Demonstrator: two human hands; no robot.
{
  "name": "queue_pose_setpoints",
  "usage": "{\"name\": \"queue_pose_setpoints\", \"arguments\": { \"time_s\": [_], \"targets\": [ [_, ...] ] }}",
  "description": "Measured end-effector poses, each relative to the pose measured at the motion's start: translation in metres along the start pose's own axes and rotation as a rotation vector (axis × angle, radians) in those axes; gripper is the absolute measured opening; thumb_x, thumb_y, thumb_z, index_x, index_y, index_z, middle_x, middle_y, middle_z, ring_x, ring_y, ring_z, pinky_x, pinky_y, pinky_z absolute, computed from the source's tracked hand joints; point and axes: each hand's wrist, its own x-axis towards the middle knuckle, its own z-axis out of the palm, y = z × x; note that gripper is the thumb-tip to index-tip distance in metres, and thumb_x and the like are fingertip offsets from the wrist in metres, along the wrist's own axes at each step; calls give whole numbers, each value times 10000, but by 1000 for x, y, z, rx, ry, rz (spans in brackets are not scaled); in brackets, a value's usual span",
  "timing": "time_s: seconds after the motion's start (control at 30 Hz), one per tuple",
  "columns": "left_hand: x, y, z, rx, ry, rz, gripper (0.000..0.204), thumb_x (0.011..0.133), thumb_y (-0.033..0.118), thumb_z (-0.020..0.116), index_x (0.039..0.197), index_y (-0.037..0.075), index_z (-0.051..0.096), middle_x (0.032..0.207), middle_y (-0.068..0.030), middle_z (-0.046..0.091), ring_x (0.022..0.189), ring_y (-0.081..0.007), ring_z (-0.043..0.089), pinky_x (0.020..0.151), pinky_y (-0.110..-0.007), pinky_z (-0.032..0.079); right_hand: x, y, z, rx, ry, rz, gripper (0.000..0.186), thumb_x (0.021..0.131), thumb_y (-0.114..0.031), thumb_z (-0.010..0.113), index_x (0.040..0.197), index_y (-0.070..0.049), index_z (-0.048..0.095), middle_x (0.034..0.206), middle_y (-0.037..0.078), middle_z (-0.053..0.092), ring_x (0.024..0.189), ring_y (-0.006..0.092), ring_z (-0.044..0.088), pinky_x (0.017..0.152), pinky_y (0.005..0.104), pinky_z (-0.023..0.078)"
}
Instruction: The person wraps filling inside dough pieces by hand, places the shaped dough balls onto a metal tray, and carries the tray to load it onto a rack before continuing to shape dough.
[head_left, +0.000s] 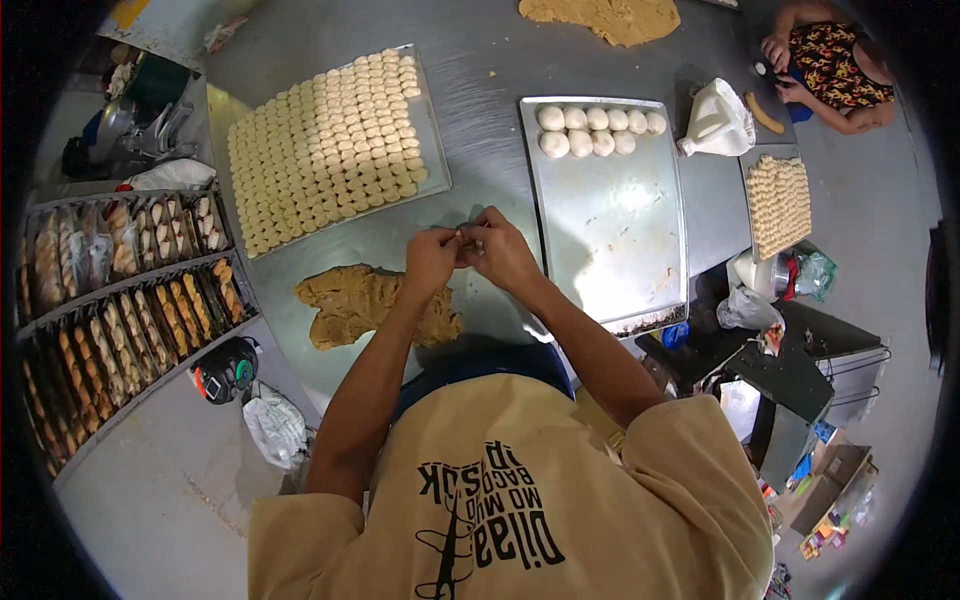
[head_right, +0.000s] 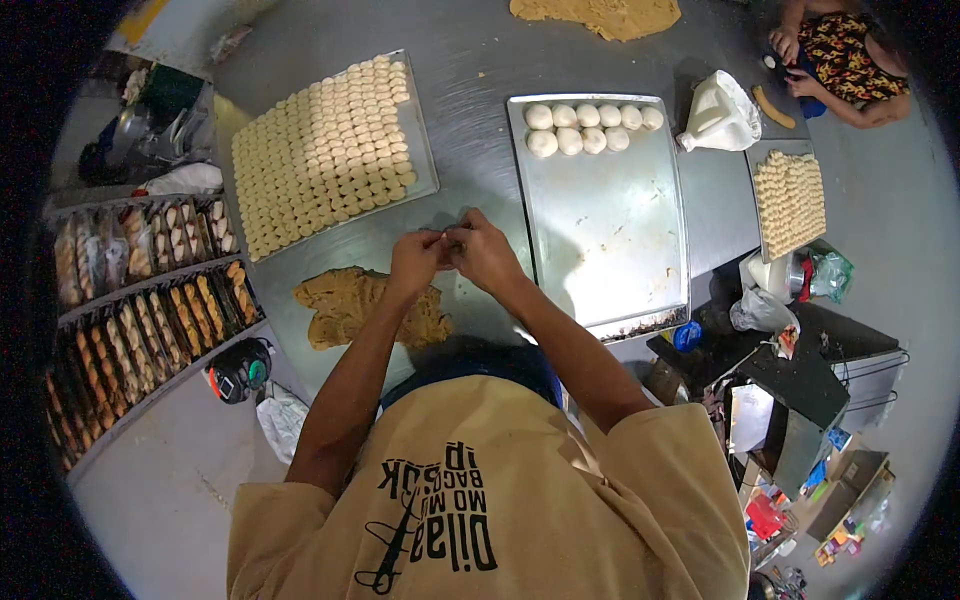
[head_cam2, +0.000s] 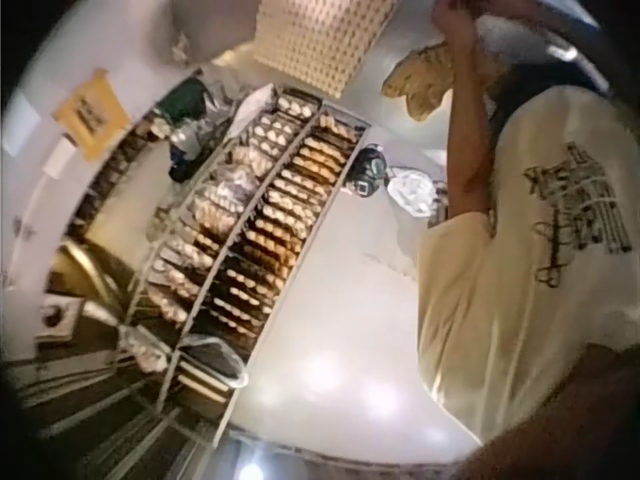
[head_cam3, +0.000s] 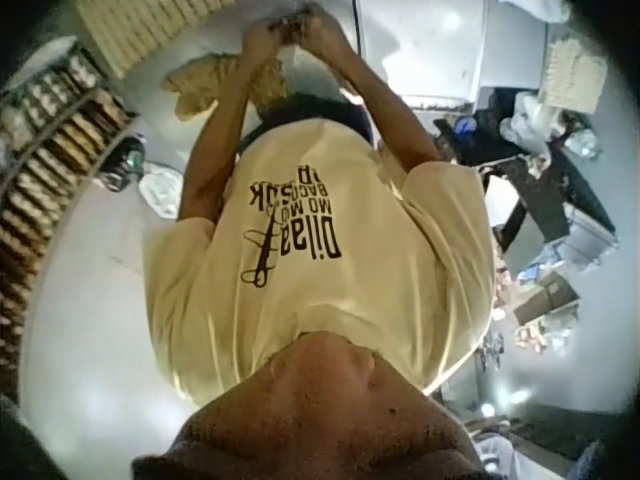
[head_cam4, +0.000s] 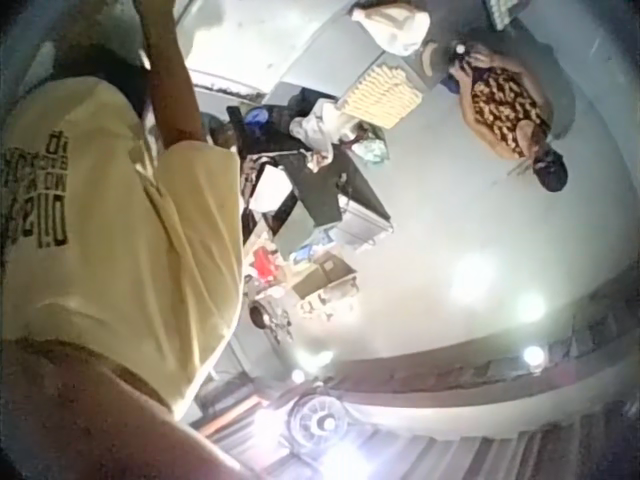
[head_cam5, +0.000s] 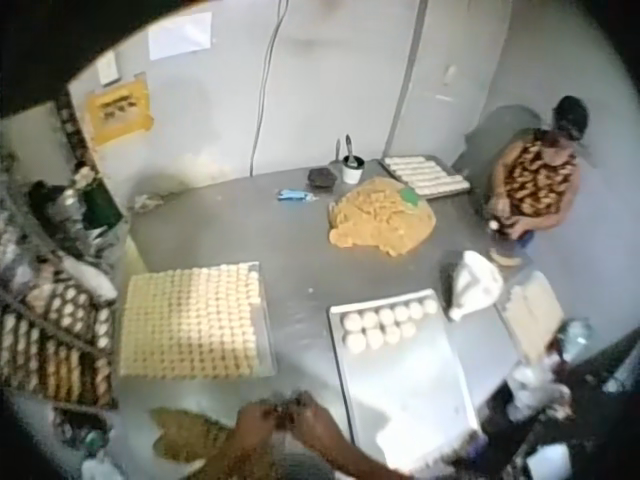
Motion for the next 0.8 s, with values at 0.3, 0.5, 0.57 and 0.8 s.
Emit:
{"name": "queue_pose_setpoints", "arguments": {
  "time_s": [0.3, 0.5, 0.57, 0.8],
  "targets": [
    [-4, 11, -1, 171, 79, 86, 199, 966, 89, 768, 1105, -46, 810, 898, -167, 807, 807, -248, 785, 727, -398, 614, 8, -4, 4, -69, -30, 177, 208, 894, -157, 773, 1061, -51, 839, 1122, 228, 732, 956, 444, 731, 865, 527, 605],
    [-20, 12, 3, 298, 64, 362, 306, 874, 45, 786, 1177, 39, 830, 1082, -218, 754, 939, -421, 732, 898, -495, 598, 36, 17, -15, 64, -307, 233, 216, 839, -185, 798, 1005, -59, 853, 1025, 220, 787, 1001, 425, 749, 856, 506, 591],
    [-28, 25, 11, 202, 167, 364, 353, 849, 52, 839, 1202, 59, 828, 1148, -210, 744, 945, -400, 742, 867, -465, 608, 33, 28, -27, 26, -328, 240, 222, 819, -192, 815, 996, -64, 856, 966, 208, 786, 981, 413, 754, 849, 489, 589],
    [-20, 11, 12, 100, 120, 308, 340, 852, 22, 830, 1188, 71, 830, 969, -147, 773, 852, -294, 760, 820, -392, 607, 24, 36, -31, 142, -275, 43, 222, 793, -151, 837, 993, -57, 851, 916, 168, 780, 859, 345, 755, 816, 445, 599]
  ]
}}
